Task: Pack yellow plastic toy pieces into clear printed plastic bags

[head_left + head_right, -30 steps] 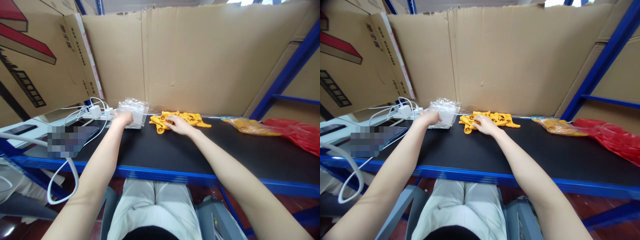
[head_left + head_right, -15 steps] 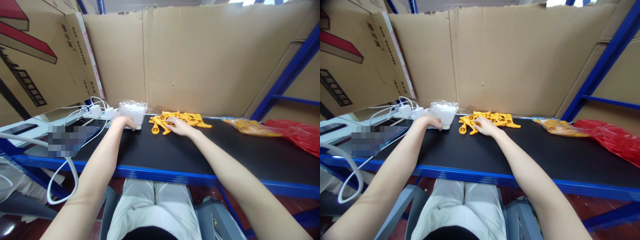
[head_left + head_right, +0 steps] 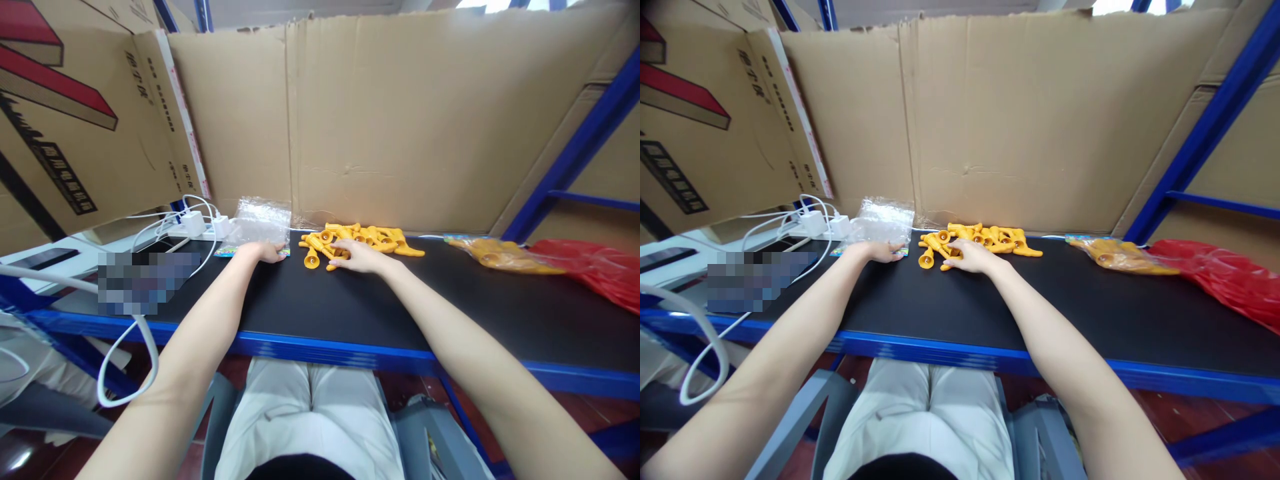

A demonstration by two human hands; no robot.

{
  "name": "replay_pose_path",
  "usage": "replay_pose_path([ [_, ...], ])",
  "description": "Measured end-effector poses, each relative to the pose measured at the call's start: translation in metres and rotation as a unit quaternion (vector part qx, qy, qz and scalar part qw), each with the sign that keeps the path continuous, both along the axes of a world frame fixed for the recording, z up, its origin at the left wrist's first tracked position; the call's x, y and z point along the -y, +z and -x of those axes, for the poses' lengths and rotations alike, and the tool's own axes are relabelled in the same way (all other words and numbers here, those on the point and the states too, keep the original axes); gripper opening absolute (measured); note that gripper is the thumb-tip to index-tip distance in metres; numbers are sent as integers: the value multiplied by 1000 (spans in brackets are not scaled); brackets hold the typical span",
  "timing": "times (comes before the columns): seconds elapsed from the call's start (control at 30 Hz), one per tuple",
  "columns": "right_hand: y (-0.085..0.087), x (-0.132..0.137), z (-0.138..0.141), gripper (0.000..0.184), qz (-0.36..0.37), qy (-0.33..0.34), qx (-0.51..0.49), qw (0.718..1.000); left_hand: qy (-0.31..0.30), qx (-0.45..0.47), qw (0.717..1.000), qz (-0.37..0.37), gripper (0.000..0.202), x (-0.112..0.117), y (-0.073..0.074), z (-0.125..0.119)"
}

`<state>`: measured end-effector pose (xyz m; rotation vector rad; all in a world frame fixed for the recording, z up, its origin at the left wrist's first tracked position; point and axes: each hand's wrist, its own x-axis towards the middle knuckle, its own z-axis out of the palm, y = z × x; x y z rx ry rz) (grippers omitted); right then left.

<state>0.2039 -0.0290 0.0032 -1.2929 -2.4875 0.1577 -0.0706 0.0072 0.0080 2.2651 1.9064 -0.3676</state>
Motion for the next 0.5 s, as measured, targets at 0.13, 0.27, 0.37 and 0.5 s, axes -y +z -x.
replay_pose_path([
  [0.13, -3, -3, -2, 59, 2, -11, -4, 1000, 38, -13, 999, -30, 62, -4, -6, 4],
  [0.27, -4, -2, 0, 56, 1, -26, 2, 1000, 56, 8, 998, -21, 60, -4, -9, 8],
  [0.37, -3, 2, 4, 52, -13, -32, 5, 999, 61, 48, 997, -15, 70, -5, -10, 10],
  [0.5, -7, 0, 7, 47, -26, -23, -12, 999, 62, 64, 995, -42, 83, -8, -13, 11],
])
